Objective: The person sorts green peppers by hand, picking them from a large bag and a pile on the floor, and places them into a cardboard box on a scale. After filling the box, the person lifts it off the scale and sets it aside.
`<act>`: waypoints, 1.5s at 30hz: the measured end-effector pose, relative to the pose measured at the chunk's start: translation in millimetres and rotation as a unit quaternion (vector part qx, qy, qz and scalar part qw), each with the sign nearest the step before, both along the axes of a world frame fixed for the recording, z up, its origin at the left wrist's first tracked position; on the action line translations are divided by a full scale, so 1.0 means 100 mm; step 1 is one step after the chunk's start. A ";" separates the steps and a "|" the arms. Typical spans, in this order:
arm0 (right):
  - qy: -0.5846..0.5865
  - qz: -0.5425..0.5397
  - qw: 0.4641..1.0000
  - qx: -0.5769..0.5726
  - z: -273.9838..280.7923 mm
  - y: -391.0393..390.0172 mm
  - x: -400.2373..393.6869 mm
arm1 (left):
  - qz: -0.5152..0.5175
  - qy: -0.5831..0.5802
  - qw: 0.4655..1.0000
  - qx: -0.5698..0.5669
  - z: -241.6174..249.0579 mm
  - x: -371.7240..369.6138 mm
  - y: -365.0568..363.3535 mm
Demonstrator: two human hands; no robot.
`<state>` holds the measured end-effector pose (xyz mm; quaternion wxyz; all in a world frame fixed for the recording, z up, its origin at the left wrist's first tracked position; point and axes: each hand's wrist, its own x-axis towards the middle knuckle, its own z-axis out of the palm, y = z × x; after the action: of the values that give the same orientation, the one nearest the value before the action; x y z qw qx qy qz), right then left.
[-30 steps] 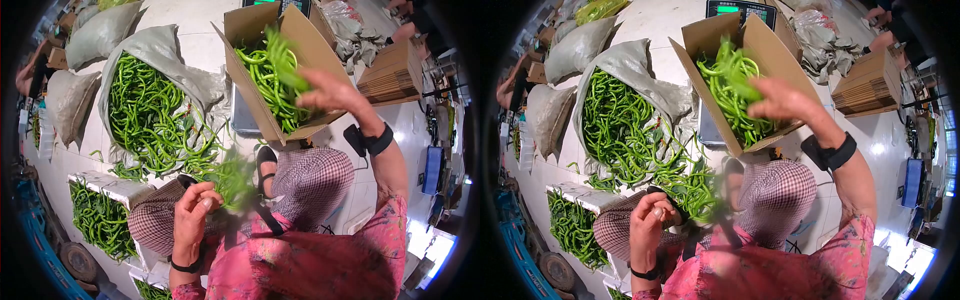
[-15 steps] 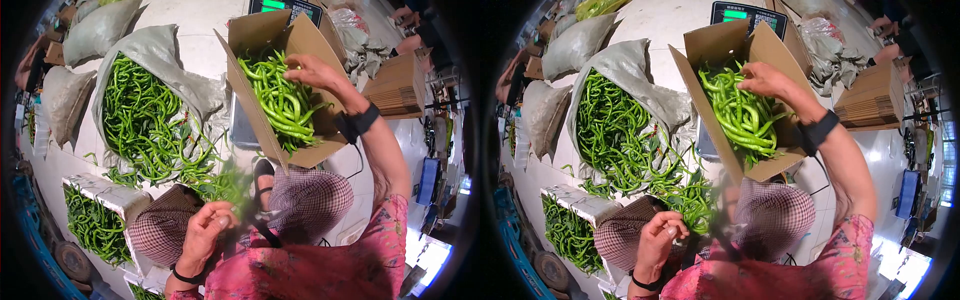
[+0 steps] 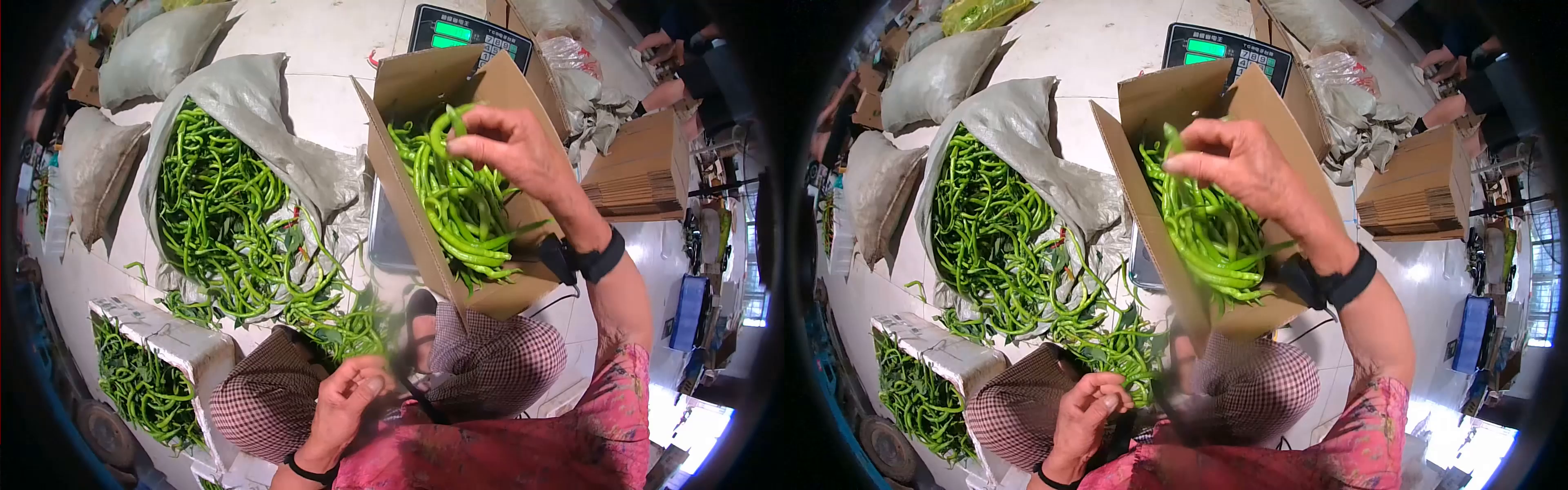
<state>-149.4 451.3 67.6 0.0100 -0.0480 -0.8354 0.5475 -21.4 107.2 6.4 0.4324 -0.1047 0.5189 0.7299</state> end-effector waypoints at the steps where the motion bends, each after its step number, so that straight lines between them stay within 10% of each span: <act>1: 0.019 0.003 1.000 0.005 -0.02 -0.04 0.05 | -0.001 0.001 1.000 0.000 0.00 0.00 0.00; 8: 0.208 0.079 0.937 0.270 0.10 -0.33 0.26 | -0.020 0.017 1.000 -0.003 -0.02 0.01 0.01; 19: 0.179 0.034 0.879 0.441 0.02 0.17 0.10 | -0.018 0.004 1.000 0.007 -0.02 0.03 0.07; 24: 0.040 -0.065 0.994 0.079 0.19 0.31 -0.27 | -0.025 0.007 1.000 -0.007 0.00 0.01 0.08; 34: -0.137 -0.277 0.906 -0.289 -0.93 1.03 -0.41 | -0.031 0.012 0.999 -0.023 0.02 -0.01 0.10; 37: -0.165 -0.250 0.953 -0.038 -1.12 0.87 -0.36 | -0.034 0.003 0.999 -0.018 0.04 -0.02 0.10; 39: -0.120 -0.158 0.882 0.428 -1.14 0.82 -0.38 | -0.038 0.013 0.999 -0.017 0.02 -0.02 0.07; 43: 0.010 -0.052 0.882 0.468 -0.67 0.33 -0.23 | -0.029 0.023 0.999 -0.030 0.02 -0.04 0.02; 45: -0.114 0.029 0.871 0.477 -0.58 0.09 -0.10 | -0.030 0.032 0.999 -0.025 0.00 -0.03 0.01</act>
<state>-159.8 460.8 9.6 -0.0799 -0.0751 -0.9912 0.0735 -24.3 108.2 6.5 0.4348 -0.0769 0.5536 0.7061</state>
